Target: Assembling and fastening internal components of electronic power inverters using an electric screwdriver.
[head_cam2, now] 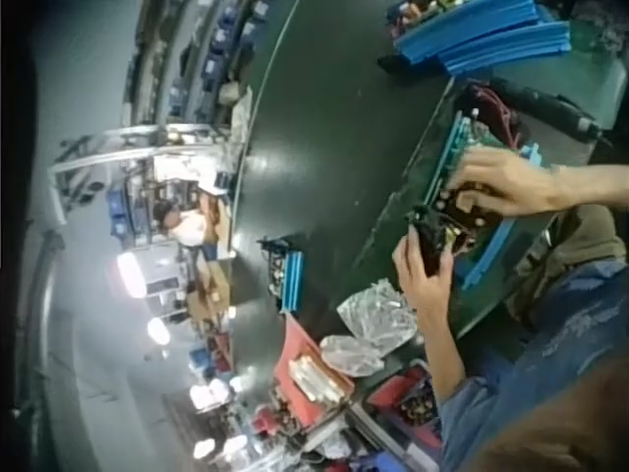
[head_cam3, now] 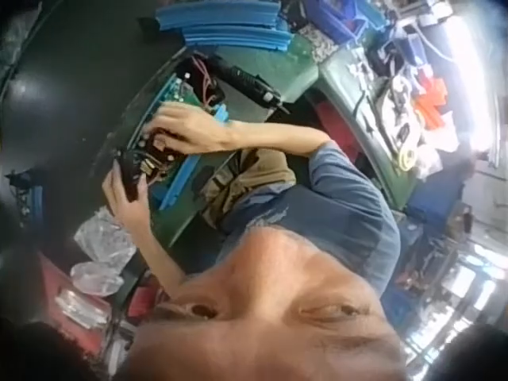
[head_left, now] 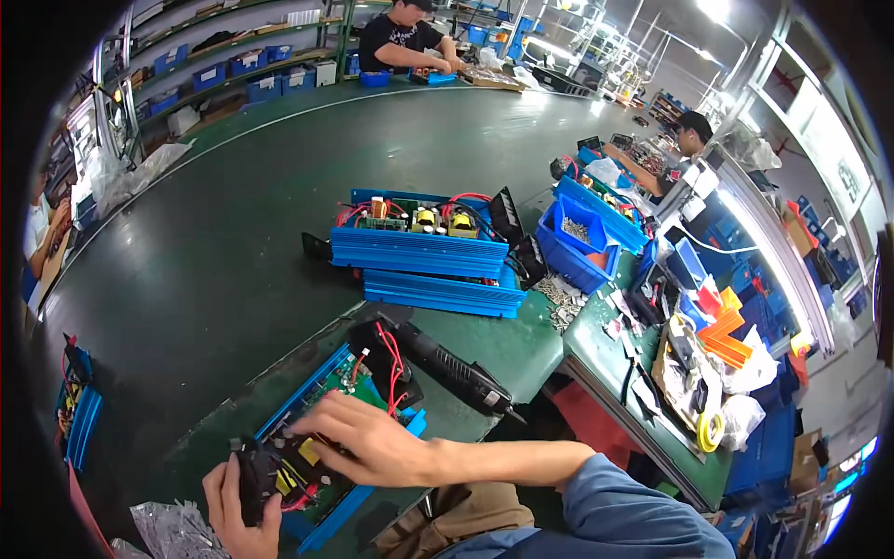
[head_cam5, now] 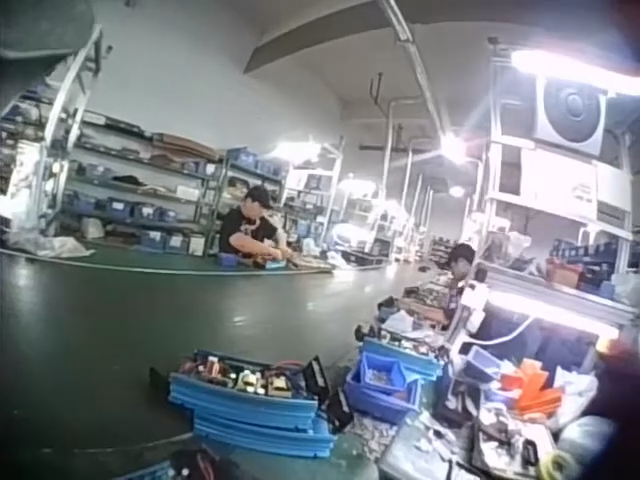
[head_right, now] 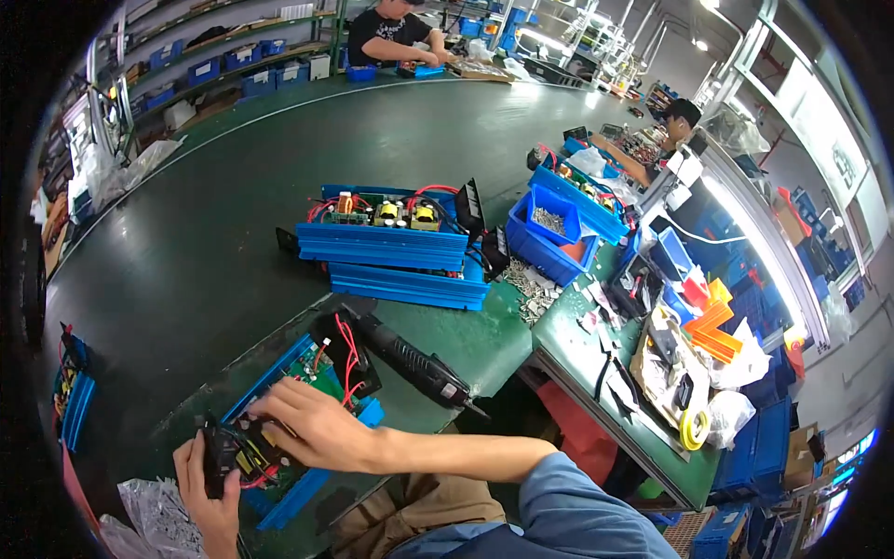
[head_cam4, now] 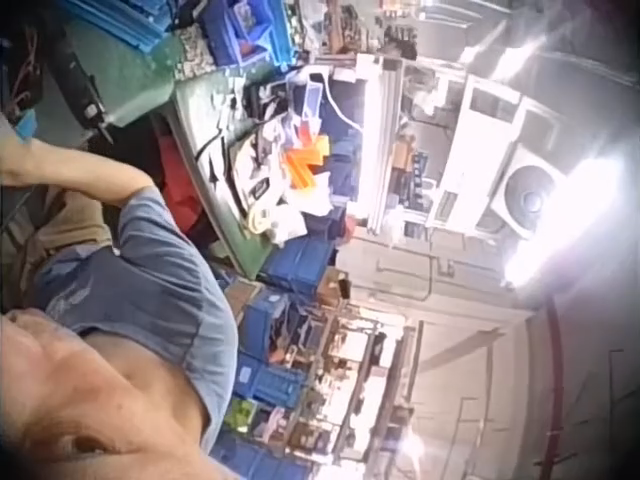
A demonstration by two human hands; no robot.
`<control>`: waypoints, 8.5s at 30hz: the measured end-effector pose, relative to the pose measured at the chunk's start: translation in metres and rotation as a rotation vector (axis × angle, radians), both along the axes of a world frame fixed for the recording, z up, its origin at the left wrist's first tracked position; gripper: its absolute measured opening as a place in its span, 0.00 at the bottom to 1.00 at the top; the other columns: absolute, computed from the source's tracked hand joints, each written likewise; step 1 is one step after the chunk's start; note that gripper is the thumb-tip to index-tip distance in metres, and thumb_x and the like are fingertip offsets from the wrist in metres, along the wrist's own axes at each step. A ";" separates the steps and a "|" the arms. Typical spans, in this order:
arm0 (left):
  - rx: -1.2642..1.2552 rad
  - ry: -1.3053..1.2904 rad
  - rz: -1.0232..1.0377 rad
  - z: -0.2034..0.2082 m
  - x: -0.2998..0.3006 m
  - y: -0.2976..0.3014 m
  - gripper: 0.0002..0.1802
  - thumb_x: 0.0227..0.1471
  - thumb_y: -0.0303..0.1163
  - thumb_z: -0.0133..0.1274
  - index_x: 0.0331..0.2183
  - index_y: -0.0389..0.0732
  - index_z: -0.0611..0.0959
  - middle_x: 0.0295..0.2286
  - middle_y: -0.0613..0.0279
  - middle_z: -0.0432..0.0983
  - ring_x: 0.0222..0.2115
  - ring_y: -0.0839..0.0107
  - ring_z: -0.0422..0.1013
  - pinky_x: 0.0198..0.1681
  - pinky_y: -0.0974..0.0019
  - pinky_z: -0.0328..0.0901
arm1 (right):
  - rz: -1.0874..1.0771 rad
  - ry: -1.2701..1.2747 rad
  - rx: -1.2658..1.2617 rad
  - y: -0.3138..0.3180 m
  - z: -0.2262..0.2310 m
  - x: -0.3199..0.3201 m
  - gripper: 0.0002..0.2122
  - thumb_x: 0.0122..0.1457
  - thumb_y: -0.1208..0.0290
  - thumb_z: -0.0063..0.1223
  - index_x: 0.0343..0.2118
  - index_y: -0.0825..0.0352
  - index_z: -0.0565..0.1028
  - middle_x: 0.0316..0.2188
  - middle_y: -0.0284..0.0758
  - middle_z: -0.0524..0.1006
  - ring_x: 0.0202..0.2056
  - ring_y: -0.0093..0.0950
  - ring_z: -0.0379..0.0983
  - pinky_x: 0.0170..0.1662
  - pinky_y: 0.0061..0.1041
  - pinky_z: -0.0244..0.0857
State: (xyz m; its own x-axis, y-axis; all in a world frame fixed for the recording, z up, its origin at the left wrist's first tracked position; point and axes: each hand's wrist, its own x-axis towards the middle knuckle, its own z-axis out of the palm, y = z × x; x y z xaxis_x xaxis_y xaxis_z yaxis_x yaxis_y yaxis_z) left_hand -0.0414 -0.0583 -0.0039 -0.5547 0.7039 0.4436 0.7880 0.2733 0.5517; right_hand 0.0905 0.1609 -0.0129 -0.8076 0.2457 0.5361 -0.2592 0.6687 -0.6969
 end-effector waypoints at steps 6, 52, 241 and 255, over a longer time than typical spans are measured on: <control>-0.146 -0.067 0.047 -0.002 -0.001 0.009 0.21 0.58 0.28 0.54 0.52 0.30 0.75 0.43 0.45 0.70 0.44 0.54 0.70 0.50 0.59 0.64 | -0.057 0.015 0.106 -0.010 -0.023 0.056 0.15 0.54 0.78 0.62 0.45 0.67 0.76 0.35 0.35 0.74 0.35 0.35 0.73 0.36 0.32 0.69; 0.376 -0.430 0.796 -0.087 0.059 -0.097 0.10 0.66 0.32 0.49 0.43 0.36 0.78 0.33 0.63 0.78 0.31 0.78 0.72 0.33 0.73 0.66 | 0.392 0.491 0.254 -0.071 0.097 0.016 0.12 0.46 0.68 0.68 0.34 0.66 0.83 0.25 0.30 0.78 0.24 0.25 0.72 0.24 0.24 0.57; -0.408 -0.232 0.419 -0.028 0.085 -0.020 0.14 0.39 0.22 0.69 0.32 0.34 0.83 0.32 0.59 0.81 0.27 0.73 0.72 0.29 0.71 0.63 | 0.168 -0.753 -1.508 -0.055 -0.060 0.205 0.16 0.62 0.62 0.61 0.47 0.66 0.73 0.31 0.29 0.74 0.30 0.18 0.68 0.33 0.22 0.62; -0.380 -0.211 0.453 -0.056 0.082 -0.061 0.17 0.34 0.17 0.69 0.30 0.31 0.80 0.32 0.52 0.81 0.33 0.65 0.77 0.37 0.67 0.70 | 0.233 -0.682 -1.571 -0.047 -0.072 0.205 0.16 0.61 0.64 0.62 0.45 0.66 0.72 0.32 0.28 0.69 0.31 0.21 0.63 0.33 0.25 0.60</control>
State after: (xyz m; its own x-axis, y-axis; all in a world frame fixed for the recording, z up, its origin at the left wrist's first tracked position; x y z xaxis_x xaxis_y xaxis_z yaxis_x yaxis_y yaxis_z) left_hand 0.0405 -0.1189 -0.0595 -0.8831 0.4658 0.0567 0.4329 0.7620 0.4816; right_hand 0.2952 0.1136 -0.0852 -0.8608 0.0113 -0.5088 0.3518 -0.7092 -0.6109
